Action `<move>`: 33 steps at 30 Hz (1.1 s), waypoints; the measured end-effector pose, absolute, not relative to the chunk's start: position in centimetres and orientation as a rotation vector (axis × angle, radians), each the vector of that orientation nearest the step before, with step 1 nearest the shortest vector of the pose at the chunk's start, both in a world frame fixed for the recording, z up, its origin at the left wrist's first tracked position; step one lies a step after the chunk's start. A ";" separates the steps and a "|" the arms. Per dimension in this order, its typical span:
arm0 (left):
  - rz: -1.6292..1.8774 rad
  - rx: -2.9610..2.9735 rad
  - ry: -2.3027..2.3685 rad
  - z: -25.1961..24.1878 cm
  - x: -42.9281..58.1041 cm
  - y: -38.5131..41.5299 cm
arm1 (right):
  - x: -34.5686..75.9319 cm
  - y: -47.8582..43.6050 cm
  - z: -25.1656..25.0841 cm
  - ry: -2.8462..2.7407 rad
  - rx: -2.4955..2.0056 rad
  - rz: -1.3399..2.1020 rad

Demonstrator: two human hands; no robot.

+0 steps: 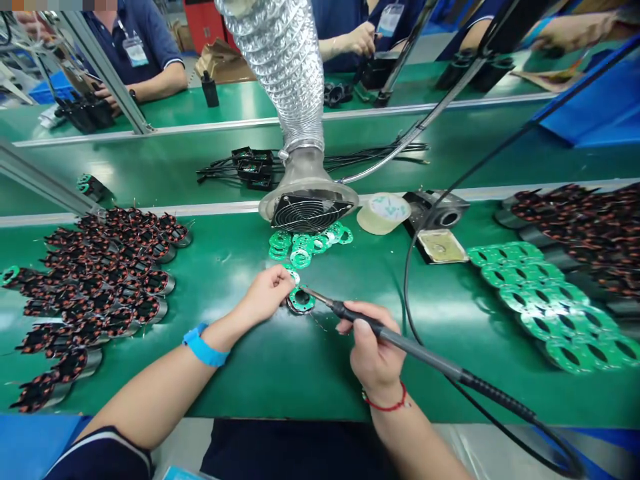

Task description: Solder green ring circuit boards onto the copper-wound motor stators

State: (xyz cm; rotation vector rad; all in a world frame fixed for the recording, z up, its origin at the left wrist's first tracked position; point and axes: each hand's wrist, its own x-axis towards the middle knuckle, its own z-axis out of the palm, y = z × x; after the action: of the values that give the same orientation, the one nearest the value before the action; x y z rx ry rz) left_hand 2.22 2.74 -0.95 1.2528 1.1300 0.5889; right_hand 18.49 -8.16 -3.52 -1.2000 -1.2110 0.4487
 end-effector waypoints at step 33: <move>0.506 2.004 0.901 -1.6 1.5 0.0 | 18.9 -5.7 -5.0 -1.332 -1.470 0.389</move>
State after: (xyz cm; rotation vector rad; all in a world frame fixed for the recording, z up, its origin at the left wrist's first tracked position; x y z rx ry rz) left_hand 1.55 0.00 -1.65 2.0037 0.9010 0.5059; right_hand 18.89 -5.71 -4.99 -1.4705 -1.3317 0.3888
